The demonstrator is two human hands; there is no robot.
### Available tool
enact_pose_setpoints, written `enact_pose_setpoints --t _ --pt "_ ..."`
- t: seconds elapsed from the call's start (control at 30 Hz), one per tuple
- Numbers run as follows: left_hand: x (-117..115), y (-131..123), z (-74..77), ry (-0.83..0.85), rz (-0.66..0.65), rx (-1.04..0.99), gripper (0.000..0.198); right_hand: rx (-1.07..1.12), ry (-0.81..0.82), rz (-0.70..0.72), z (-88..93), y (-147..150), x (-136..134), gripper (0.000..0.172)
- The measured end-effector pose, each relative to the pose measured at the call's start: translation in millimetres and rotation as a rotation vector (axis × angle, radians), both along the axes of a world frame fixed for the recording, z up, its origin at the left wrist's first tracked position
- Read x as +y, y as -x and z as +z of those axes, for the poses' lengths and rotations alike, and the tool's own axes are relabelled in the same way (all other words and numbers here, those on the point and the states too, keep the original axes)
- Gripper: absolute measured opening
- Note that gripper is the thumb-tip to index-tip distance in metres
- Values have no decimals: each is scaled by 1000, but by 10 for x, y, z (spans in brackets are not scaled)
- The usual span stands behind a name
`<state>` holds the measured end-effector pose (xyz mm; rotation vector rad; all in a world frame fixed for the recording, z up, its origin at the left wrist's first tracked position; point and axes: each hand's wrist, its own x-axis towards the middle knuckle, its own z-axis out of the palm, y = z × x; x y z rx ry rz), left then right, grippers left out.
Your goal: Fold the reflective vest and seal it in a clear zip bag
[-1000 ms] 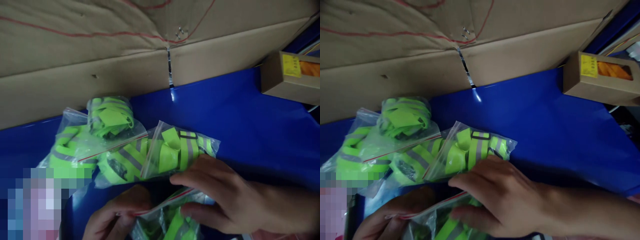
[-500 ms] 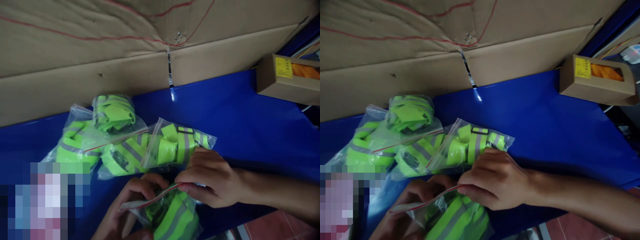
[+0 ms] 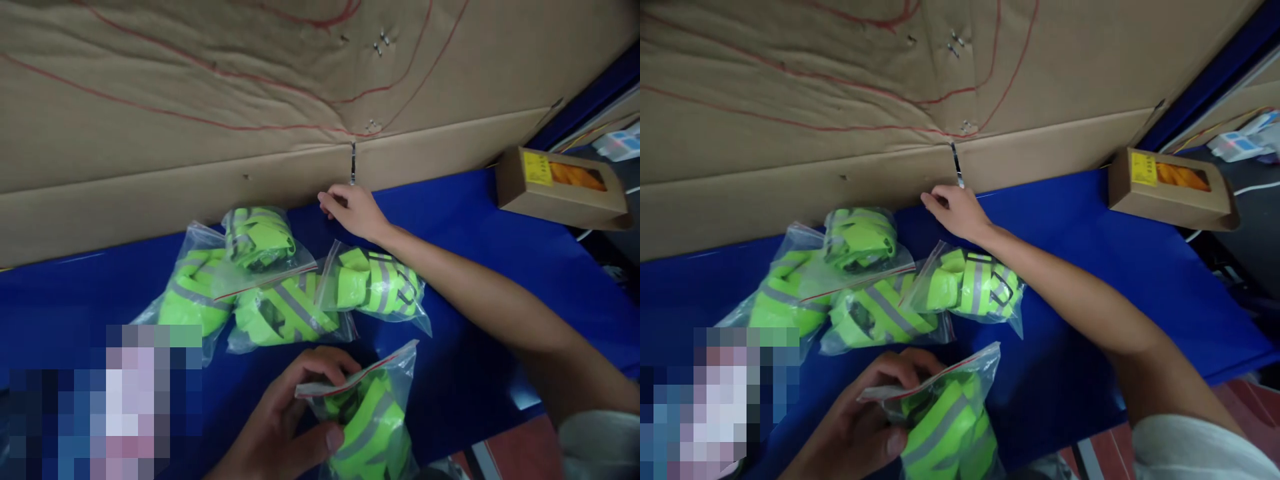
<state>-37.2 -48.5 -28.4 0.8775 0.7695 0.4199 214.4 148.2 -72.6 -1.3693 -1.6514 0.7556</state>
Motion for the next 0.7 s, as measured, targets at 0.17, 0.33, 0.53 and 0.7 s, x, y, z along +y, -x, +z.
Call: enact_pose_setpoints --t 0.17,0.33,0.53,0.7 --pt "-30 13 5 -13 -47 -3 32 -206 -104 -41 -9 106 165 37" --pt "-43 -4 11 -73 -95 -6 32 -80 -71 -111 -38 112 261 37" --pt "-50 -6 9 -73 -148 8 30 148 9 -80 -69 166 245 39" --pt "-33 5 32 -99 -181 6 31 62 110 -69 26 218 60 34"
